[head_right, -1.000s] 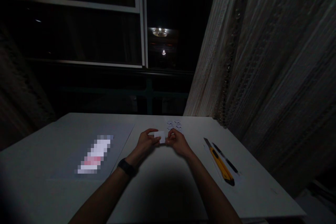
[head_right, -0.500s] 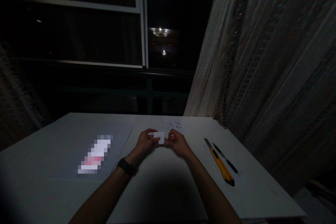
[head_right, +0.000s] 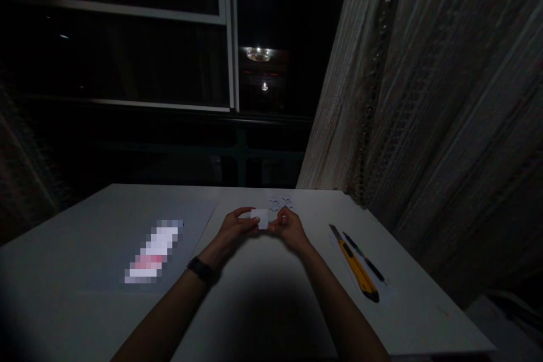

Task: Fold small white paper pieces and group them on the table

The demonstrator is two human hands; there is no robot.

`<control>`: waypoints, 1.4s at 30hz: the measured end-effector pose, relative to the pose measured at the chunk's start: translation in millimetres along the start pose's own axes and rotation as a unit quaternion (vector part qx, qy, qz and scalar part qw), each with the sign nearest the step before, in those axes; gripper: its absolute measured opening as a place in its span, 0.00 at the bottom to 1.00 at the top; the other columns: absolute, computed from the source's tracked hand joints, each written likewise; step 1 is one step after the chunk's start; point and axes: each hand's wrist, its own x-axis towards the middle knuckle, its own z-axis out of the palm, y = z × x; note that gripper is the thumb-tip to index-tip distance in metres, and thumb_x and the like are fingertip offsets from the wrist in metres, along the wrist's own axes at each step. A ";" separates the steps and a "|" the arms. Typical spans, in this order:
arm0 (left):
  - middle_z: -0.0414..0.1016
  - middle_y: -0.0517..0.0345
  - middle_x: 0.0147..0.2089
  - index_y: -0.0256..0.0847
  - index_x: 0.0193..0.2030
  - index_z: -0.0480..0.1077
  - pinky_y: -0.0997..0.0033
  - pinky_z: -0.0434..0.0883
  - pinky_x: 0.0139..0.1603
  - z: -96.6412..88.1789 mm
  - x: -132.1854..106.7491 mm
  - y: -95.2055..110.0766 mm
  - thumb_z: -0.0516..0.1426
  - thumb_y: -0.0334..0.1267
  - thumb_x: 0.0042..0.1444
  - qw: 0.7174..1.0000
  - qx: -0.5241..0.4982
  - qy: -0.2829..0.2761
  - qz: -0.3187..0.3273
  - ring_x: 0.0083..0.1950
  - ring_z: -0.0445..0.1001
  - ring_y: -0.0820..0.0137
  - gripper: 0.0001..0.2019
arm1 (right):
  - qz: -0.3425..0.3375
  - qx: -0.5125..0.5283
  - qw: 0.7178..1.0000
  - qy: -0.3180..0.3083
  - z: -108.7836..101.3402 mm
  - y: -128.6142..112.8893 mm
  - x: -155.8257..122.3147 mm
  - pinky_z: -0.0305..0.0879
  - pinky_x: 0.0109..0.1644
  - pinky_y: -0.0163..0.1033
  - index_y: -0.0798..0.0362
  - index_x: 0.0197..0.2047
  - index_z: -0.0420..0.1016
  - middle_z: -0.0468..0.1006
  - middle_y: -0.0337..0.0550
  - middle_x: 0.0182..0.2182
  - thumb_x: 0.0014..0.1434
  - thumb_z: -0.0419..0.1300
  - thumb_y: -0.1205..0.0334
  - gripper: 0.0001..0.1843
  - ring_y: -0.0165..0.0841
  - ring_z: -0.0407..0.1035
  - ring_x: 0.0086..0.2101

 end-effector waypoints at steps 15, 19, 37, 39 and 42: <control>0.75 0.51 0.27 0.29 0.29 0.73 0.74 0.69 0.32 14.6 -5.7 -18.3 0.63 0.45 0.40 0.994 -0.035 0.036 0.092 0.29 0.72 0.71 0.17 | -0.009 0.070 0.994 0.078 32.6 25.4 -12.1 0.66 0.34 0.40 0.52 0.28 0.63 0.76 0.39 0.22 0.39 0.66 0.57 0.17 0.33 0.71 0.26; 0.75 0.47 0.29 0.30 0.31 0.70 0.70 0.72 0.33 9.1 -1.2 -18.2 0.62 0.44 0.42 0.995 -0.054 0.048 0.062 0.30 0.74 0.69 0.17 | -0.005 -0.028 0.999 0.029 3.2 16.6 -0.7 0.65 0.30 0.37 0.50 0.42 0.64 0.76 0.40 0.30 0.40 0.65 0.61 0.24 0.30 0.69 0.25; 0.72 0.54 0.22 0.30 0.35 0.70 0.76 0.65 0.23 8.7 -4.8 -16.5 0.59 0.47 0.44 0.994 0.051 -0.097 0.022 0.21 0.69 0.74 0.19 | -0.059 -0.167 0.972 -0.157 -12.7 -4.7 -1.1 0.61 0.49 0.45 0.50 0.34 0.79 0.73 0.47 0.43 0.39 0.67 0.56 0.15 0.40 0.67 0.44; 0.72 0.54 0.22 0.30 0.34 0.70 0.76 0.64 0.23 8.3 -4.7 -17.2 0.60 0.47 0.44 0.994 0.044 -0.098 0.019 0.21 0.70 0.74 0.19 | -0.058 -0.172 0.973 -0.146 -12.2 -4.3 -1.5 0.60 0.50 0.45 0.50 0.33 0.79 0.72 0.47 0.43 0.38 0.68 0.55 0.16 0.40 0.66 0.45; 0.72 0.54 0.21 0.30 0.34 0.70 0.75 0.65 0.23 8.3 -5.2 -18.0 0.60 0.45 0.44 0.995 0.037 -0.089 0.018 0.21 0.70 0.73 0.18 | -0.067 -0.182 0.971 -0.141 -11.1 -4.7 -2.2 0.59 0.51 0.45 0.49 0.33 0.79 0.71 0.47 0.45 0.38 0.68 0.55 0.16 0.40 0.66 0.45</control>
